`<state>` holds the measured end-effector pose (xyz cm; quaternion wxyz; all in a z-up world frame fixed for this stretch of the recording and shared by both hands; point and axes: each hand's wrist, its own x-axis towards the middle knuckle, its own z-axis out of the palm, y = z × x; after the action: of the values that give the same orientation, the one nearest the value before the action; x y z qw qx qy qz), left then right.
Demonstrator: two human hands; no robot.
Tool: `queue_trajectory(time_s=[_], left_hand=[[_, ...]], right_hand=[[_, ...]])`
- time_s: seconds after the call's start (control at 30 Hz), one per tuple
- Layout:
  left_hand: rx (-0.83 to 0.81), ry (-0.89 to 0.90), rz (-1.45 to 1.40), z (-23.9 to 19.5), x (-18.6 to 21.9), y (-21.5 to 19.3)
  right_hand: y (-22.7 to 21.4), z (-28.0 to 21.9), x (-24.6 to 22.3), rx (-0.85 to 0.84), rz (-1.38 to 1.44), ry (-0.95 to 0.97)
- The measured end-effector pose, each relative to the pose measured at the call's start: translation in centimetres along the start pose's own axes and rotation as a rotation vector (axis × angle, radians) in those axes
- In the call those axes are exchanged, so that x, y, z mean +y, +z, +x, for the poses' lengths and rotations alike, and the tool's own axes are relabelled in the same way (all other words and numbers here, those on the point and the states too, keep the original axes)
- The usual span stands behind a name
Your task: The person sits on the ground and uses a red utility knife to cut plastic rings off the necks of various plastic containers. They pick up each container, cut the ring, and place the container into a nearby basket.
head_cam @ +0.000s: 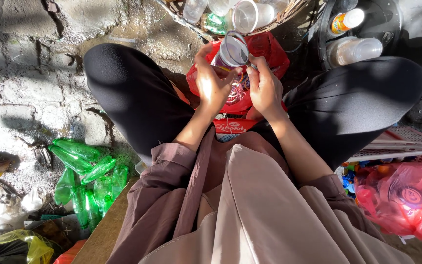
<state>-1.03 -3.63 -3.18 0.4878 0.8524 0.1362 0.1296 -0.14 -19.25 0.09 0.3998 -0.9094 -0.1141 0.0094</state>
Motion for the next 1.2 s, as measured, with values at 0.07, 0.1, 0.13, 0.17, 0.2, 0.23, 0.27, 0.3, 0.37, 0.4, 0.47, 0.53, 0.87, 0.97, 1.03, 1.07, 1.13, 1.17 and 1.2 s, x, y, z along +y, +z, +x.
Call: queue_trajectory(time_s=[0.07,0.1,0.13,0.17,0.2,0.23,0.27,0.3,0.37,0.4,0.47,0.53,0.87,0.97,1.03,1.07,1.13,1.17,1.2], left_hand=[[-0.083,0.059,-0.071,0.4,1.5,-0.8],[-0.083,0.06,-0.071,0.4,1.3,-0.7],[-0.048,0.14,0.077,0.3,1.1,-0.6],[-0.015,0.221,0.224,0.3,0.9,-0.4],[-0.016,0.224,0.221,0.4,1.2,-0.3],[-0.015,0.235,0.213,0.3,1.5,-0.2],[-0.013,0.247,0.204,0.2,1.8,-0.2],[-0.013,0.247,0.206,0.3,1.3,0.3],[-0.073,0.306,0.372,0.4,0.2,1.4],[-0.075,0.305,0.372,0.3,-0.9,1.9],[-0.079,0.254,0.401,0.3,-3.0,2.9],[-0.069,0.279,0.383,0.1,-2.6,3.3],[-0.102,0.383,0.152,0.0,-2.4,3.0],[-0.137,0.406,0.121,0.5,-1.1,2.1],[-0.183,0.384,0.119,0.6,-1.7,2.0],[-0.23,0.364,0.116,0.6,-1.9,2.0],[-0.245,0.342,0.118,0.5,-1.5,1.7],[-0.259,0.322,0.124,0.4,-1.3,1.5],[-0.259,0.322,0.123,0.4,-1.7,1.7]], right_hand=[[0.1,0.0,-0.1,0.022,0.011,-0.048],[0.0,-0.1,-0.5,0.023,0.011,-0.048],[-0.1,-0.1,-0.9,0.053,-0.009,-0.089],[-0.2,-0.2,-1.2,0.085,-0.031,-0.128],[-0.4,0.0,-1.3,0.088,-0.034,-0.127],[-0.5,0.0,-1.4,0.088,-0.017,-0.12],[-0.5,0.1,-1.6,0.088,0.0,-0.113],[-0.1,0.0,-0.8,0.088,0.002,-0.113],[0.6,-0.2,0.9,0.0,-0.052,0.024],[0.7,-0.4,1.1,-0.001,-0.053,0.026],[1.0,-0.7,1.4,-0.002,-0.089,0.0],[1.1,-0.8,1.8,0.007,-0.089,-0.003],[1.3,0.2,4.4,-0.138,-0.063,0.087],[1.3,0.7,4.3,-0.204,-0.036,0.122],[1.3,1.1,4.0,-0.249,-0.021,0.177],[1.2,1.3,3.8,-0.29,-0.008,0.232],[1.5,1.3,4.1,-0.324,-0.007,0.272],[1.7,1.3,4.2,-0.357,-0.004,0.31],[2.1,1.3,4.9,-0.357,-0.005,0.31]])
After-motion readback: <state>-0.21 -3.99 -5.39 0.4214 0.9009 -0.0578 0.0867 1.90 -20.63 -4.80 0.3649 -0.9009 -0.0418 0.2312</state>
